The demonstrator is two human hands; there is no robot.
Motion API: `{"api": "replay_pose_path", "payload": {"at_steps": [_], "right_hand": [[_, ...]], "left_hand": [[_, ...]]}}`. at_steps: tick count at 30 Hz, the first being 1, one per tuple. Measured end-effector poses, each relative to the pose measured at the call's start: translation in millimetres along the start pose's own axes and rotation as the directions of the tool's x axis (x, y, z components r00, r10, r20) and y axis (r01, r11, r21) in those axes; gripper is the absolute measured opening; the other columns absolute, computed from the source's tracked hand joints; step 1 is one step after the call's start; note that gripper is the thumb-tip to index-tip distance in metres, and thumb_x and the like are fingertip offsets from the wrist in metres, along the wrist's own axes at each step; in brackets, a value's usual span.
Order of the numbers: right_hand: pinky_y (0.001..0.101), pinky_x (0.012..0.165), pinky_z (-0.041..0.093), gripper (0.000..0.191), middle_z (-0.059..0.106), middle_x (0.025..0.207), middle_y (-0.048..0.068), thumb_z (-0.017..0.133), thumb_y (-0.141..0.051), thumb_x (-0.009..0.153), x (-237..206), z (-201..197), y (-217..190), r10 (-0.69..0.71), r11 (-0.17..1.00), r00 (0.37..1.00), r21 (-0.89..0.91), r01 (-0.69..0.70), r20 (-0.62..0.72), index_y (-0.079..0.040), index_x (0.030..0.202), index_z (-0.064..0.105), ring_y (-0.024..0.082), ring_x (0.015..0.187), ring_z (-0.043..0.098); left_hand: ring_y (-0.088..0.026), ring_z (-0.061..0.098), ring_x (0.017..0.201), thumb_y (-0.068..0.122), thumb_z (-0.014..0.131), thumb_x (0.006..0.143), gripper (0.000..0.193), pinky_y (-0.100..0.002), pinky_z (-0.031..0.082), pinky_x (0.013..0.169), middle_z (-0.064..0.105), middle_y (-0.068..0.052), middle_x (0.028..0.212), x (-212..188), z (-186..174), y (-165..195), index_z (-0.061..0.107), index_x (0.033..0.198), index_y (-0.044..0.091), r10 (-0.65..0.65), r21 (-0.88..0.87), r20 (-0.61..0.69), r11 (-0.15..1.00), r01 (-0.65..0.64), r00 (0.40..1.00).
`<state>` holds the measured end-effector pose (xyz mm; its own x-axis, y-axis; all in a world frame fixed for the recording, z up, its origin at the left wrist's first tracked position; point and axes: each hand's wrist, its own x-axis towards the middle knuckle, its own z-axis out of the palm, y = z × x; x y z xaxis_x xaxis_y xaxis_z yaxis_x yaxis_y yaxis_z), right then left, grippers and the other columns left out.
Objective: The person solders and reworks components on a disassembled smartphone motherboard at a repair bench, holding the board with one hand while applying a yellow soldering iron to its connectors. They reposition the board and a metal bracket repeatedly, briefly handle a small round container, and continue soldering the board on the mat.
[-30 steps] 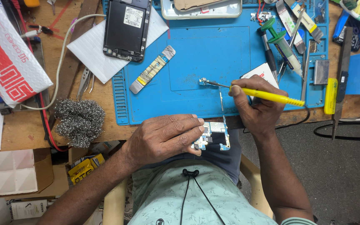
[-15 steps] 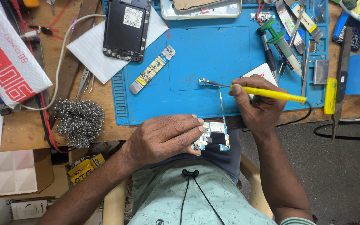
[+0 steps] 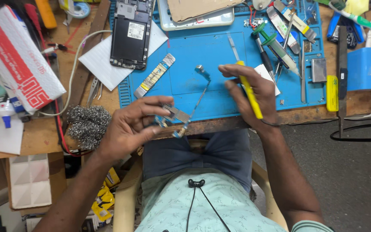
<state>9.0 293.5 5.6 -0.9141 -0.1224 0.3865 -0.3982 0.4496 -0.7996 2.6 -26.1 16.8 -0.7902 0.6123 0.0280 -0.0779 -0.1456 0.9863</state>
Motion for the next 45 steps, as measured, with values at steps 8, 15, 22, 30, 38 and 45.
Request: {"api": "replay_pose_path", "payload": {"at_steps": [8,15,22,30,38,45], "right_hand": [[0.0324,0.097,0.063,0.045,0.070,0.135,0.020,0.072,0.006,0.100,2.9,8.5,-18.9,0.140,0.957,0.989,0.262,-0.124,-0.042,-0.002,0.142,0.055,0.020,0.114,0.073],[0.0283,0.092,0.064,0.061,0.061,0.145,0.022,0.075,0.008,0.095,-61.4,18.4,-26.3,0.249,0.896,0.917,0.435,-0.095,-0.311,-0.003,0.146,0.044,0.017,0.106,0.075],[0.0293,0.091,0.065,0.050,0.071,0.112,0.014,0.077,0.010,0.095,-86.2,18.0,-17.8,0.341,0.863,0.832,0.496,-0.093,-0.438,-0.001,0.139,0.055,0.016,0.101,0.075],[0.0251,0.071,0.052,0.042,0.073,0.108,0.014,0.081,0.009,0.095,-81.2,14.0,-30.1,0.045,0.998,0.764,-0.004,-0.063,-0.644,0.000,0.127,0.057,0.015,0.091,0.066],[0.0427,0.094,0.065,0.028,0.075,0.108,0.016,0.075,0.012,0.093,-97.1,15.0,-18.2,-0.518,0.819,0.840,-0.378,0.433,-0.160,-0.005,0.111,0.061,0.036,0.108,0.075],[0.0422,0.099,0.061,0.034,0.075,0.111,0.016,0.077,0.013,0.094,-120.1,37.2,-4.1,-0.401,0.887,0.908,-0.300,0.351,-0.122,-0.006,0.115,0.058,0.035,0.115,0.073]], "left_hand": [[-0.011,0.062,0.118,-0.017,0.047,0.074,0.053,-0.020,0.048,0.088,0.062,-0.012,0.149,13.6,-10.0,12.6,0.072,0.116,0.003,-0.053,0.215,-0.043,0.975,0.061,0.998],[-0.015,0.063,0.128,-0.017,0.044,0.070,0.057,-0.029,0.049,0.107,0.065,-0.013,0.139,69.6,-10.1,26.4,0.071,0.116,0.003,-0.013,0.448,0.091,0.894,-0.030,0.996],[-0.017,0.072,0.112,-0.009,0.053,0.085,0.042,-0.029,0.060,0.098,0.072,-0.008,0.119,95.7,22.0,39.5,0.068,0.120,0.008,0.011,0.485,0.142,0.871,-0.079,0.990],[-0.018,0.067,0.079,0.007,0.077,0.096,0.015,-0.031,0.054,0.069,0.068,-0.009,0.094,38.0,107.6,24.1,0.069,0.108,0.003,0.479,0.678,-0.074,0.667,-0.308,0.875],[-0.014,0.066,0.070,0.011,0.074,0.096,0.014,-0.028,0.052,0.060,0.073,-0.009,0.088,-8.4,101.4,-7.7,0.071,0.104,0.001,0.177,0.519,-0.315,0.855,0.013,0.932],[-0.012,0.069,0.061,0.013,0.074,0.093,0.014,-0.028,0.048,0.052,0.076,-0.007,0.082,-32.5,103.5,-32.5,0.074,0.103,0.002,0.037,0.540,-0.319,0.828,0.150,0.947]]}}
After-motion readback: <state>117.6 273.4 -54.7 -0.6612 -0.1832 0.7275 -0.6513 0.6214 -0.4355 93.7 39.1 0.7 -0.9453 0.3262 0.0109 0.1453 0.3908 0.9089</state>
